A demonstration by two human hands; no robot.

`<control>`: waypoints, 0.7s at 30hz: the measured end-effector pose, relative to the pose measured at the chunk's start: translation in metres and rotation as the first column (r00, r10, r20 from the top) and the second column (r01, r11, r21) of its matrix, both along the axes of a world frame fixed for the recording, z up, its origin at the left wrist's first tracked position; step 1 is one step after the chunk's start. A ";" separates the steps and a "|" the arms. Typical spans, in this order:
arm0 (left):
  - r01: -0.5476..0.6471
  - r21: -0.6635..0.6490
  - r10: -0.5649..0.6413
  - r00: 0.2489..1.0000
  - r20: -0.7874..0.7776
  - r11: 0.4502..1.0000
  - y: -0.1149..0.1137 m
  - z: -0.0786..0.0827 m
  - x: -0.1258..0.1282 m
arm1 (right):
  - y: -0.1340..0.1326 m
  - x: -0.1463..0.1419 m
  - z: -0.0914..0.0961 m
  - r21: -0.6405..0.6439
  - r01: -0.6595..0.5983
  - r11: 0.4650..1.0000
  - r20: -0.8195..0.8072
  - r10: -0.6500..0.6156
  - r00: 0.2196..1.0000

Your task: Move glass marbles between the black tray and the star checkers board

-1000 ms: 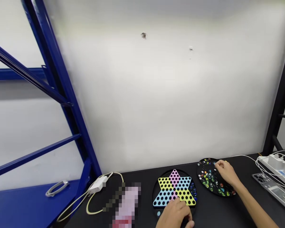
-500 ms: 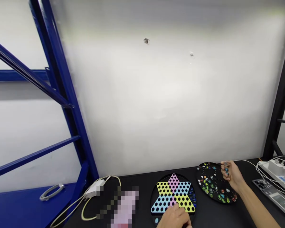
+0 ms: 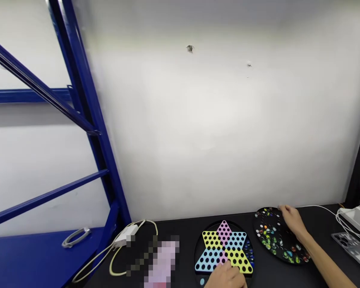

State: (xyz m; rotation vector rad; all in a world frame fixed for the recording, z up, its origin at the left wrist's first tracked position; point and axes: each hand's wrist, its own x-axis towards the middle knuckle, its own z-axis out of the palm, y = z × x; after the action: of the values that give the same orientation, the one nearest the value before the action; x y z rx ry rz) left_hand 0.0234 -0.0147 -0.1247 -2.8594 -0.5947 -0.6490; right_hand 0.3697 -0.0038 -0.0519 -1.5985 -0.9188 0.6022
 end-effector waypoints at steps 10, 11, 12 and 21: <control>-0.121 -0.204 0.091 0.984 -0.152 0.971 -0.007 0.012 0.001 | -0.022 -0.020 0.009 -0.179 -0.230 0.957 0.350 0.280 0.894; -0.124 -0.209 0.093 0.984 -0.155 0.970 -0.007 0.012 0.001 | -0.025 -0.024 0.009 -0.246 -0.231 0.941 0.459 0.323 0.828; -0.125 -0.212 0.094 0.984 -0.154 0.969 -0.007 0.012 0.000 | -0.028 -0.028 0.010 -0.313 -0.218 0.924 0.531 0.360 0.767; -0.067 -0.317 0.034 0.994 -0.107 0.946 -0.018 0.039 -0.008 | -0.037 -0.049 0.028 -0.374 -0.232 0.898 0.498 0.406 0.766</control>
State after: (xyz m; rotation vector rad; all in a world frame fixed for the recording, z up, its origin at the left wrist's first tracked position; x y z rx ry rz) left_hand 0.0150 -0.0330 -0.0860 -3.1375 -0.8233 -0.4309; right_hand 0.3203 -0.0409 -0.0238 -1.9517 -1.6449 0.5168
